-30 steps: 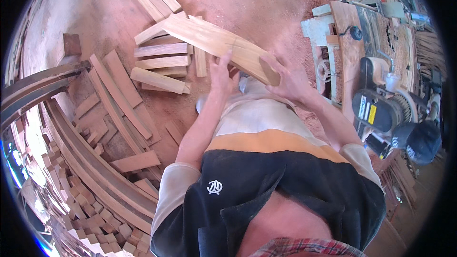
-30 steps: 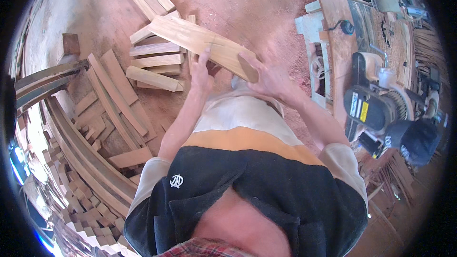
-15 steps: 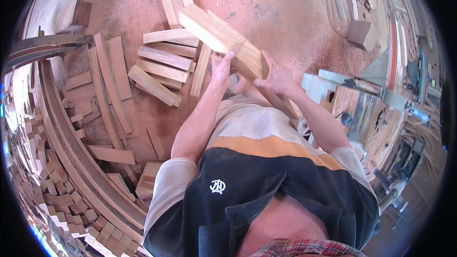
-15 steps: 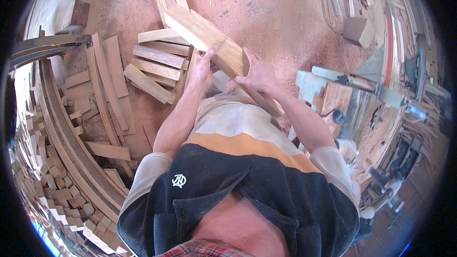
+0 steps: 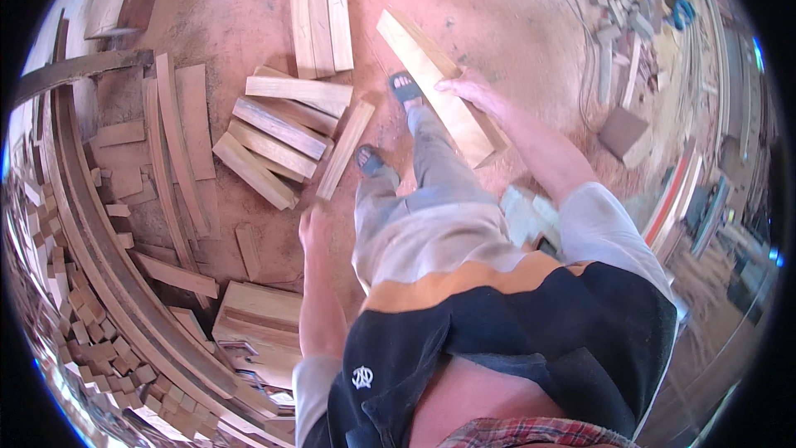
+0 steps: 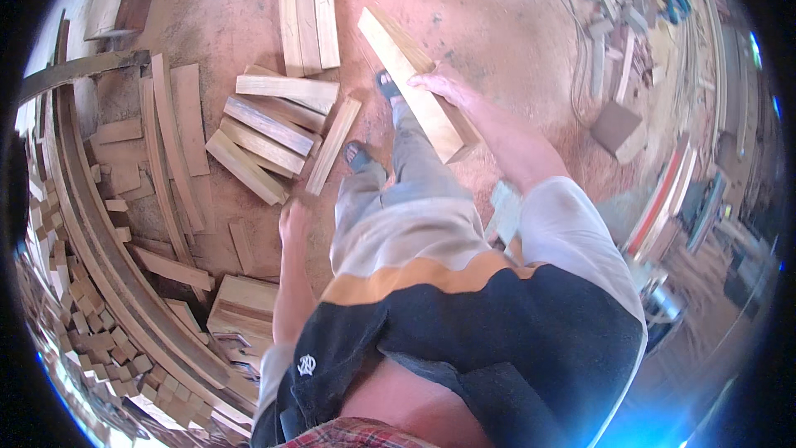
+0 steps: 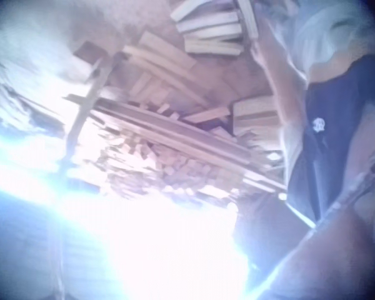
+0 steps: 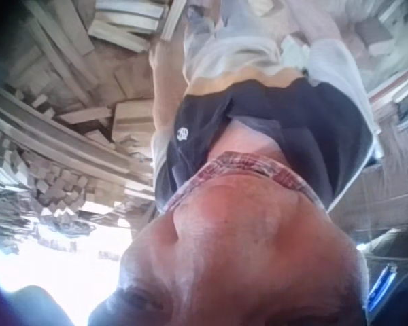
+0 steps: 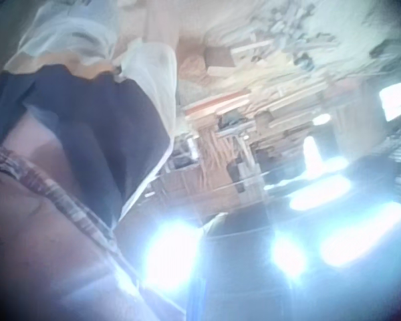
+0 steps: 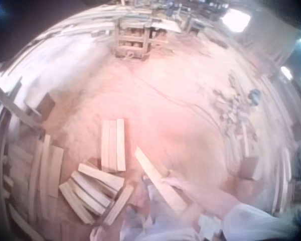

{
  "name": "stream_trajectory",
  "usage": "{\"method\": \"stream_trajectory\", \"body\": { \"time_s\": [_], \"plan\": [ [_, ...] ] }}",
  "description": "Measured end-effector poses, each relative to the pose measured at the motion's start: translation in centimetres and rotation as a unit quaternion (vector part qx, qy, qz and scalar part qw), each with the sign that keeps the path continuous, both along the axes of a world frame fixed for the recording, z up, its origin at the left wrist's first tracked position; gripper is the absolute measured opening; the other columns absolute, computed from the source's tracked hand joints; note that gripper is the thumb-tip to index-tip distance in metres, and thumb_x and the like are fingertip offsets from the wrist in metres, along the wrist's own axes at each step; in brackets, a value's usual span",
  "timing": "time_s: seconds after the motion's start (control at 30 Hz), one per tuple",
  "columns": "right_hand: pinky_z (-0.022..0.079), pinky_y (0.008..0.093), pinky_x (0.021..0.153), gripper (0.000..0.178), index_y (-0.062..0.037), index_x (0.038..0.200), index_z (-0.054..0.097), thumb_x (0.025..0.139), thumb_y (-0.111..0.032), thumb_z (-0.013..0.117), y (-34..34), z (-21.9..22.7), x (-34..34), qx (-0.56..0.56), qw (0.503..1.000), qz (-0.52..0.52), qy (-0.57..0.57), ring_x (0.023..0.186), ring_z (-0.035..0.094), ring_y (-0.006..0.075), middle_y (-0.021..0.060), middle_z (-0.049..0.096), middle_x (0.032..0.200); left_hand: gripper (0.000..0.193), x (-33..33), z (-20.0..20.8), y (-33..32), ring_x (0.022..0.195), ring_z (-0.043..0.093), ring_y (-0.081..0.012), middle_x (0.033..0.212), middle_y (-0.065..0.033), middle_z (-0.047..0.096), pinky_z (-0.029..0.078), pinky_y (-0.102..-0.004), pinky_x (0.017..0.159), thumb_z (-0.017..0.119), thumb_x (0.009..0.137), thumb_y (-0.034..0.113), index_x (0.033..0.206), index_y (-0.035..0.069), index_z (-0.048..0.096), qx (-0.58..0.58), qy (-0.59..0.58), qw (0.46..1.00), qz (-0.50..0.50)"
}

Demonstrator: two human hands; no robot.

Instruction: The person repeatedly picks up wooden planks from a large pile, briefly inspects them, and places them into a smaller, organized stack on the floor. The task involves sorting and stacking the wood by hand.

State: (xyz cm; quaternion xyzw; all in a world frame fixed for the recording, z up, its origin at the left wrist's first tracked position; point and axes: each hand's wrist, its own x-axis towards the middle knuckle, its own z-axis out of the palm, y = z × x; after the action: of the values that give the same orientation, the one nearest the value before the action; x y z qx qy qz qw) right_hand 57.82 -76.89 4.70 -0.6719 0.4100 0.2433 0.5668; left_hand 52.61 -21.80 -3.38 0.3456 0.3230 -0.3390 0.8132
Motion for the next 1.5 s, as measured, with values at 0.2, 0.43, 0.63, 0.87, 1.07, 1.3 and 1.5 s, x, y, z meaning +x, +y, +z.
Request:
{"method": "stream_trajectory", "body": {
  "time_s": [0.2,0.43,0.63,0.87,1.07,1.3,1.5],
  "plan": [
    [0.058,0.0389,0.091,0.074,0.0032,0.129,0.066,0.074,-0.040,0.088,-7.0,-12.9,14.9,-0.055,0.996,0.026,0.070,0.103,0.073,0.0269,0.0181,0.074,0.119,0.033,-13.9,7.1,0.3,0.064,0.063,-0.0250,0.086,-0.0120,0.067,0.055,-0.0403,0.058,0.065,0.101,0.037,0.114,0.007,0.058,0.397,0.139,0.906,-0.044],
    [0.057,0.0397,0.099,0.078,0.0000,0.135,0.062,0.079,-0.049,0.085,-5.3,-26.4,23.5,-0.171,0.974,0.141,0.043,0.114,0.071,0.0320,0.0213,0.071,0.127,0.048,-16.3,9.8,-15.0,0.076,0.069,-0.0178,0.092,-0.0121,0.069,0.059,-0.0329,0.068,0.072,0.098,0.028,0.133,-0.002,0.059,0.381,0.250,0.861,-0.226],
    [0.050,0.0426,0.109,0.080,0.0017,0.152,0.046,0.093,-0.042,0.078,2.4,-21.0,16.2,0.042,0.965,0.258,0.013,0.132,0.061,0.0348,0.0232,0.064,0.140,0.052,-8.5,7.7,-19.5,0.088,0.069,-0.0198,0.108,-0.0143,0.068,0.061,-0.0356,0.076,0.071,0.100,0.032,0.135,-0.003,0.059,0.376,0.125,0.893,-0.214],
    [0.047,0.0397,0.112,0.077,0.0034,0.148,0.050,0.094,-0.044,0.076,4.0,-10.5,2.2,0.025,0.913,0.407,-0.019,0.134,0.060,0.0285,0.0213,0.065,0.140,0.056,-5.4,9.7,-18.8,0.093,0.067,-0.0218,0.112,-0.0140,0.065,0.061,-0.0373,0.082,0.070,0.100,0.035,0.140,-0.002,0.055,0.339,-0.054,0.933,-0.110],
    [0.049,0.0403,0.109,0.072,0.0026,0.147,0.053,0.095,-0.042,0.074,-3.0,-6.2,-9.6,-0.031,0.965,0.260,-0.019,0.130,0.063,0.0302,0.0219,0.064,0.141,0.049,-16.5,4.9,-11.2,0.083,0.067,-0.0228,0.107,-0.0143,0.064,0.061,-0.0378,0.072,0.068,0.101,0.031,0.135,-0.002,0.057,0.340,0.055,0.931,-0.118],
    [0.052,0.0408,0.106,0.066,0.0039,0.149,0.050,0.099,-0.034,0.072,-13.0,-3.8,-11.9,-0.077,0.980,0.182,0.002,0.127,0.064,0.0297,0.0222,0.062,0.143,0.039,-24.4,3.1,-5.8,0.061,0.059,-0.0205,0.084,-0.0091,0.059,0.053,-0.0373,0.053,0.067,0.099,0.024,0.125,-0.003,0.057,0.409,0.167,0.897,-0.035],
    [0.053,0.0385,0.102,0.069,0.0032,0.149,0.050,0.098,-0.037,0.073,-20.9,-4.7,-7.8,-0.046,0.985,0.148,-0.071,0.124,0.066,0.0277,0.0211,0.066,0.138,0.041,-15.7,3.9,-15.5,0.067,0.064,-0.0202,0.091,-0.0099,0.064,0.057,-0.0390,0.057,0.069,0.097,0.024,0.126,-0.003,0.059,0.271,0.135,0.952,0.046]
  ]
}}
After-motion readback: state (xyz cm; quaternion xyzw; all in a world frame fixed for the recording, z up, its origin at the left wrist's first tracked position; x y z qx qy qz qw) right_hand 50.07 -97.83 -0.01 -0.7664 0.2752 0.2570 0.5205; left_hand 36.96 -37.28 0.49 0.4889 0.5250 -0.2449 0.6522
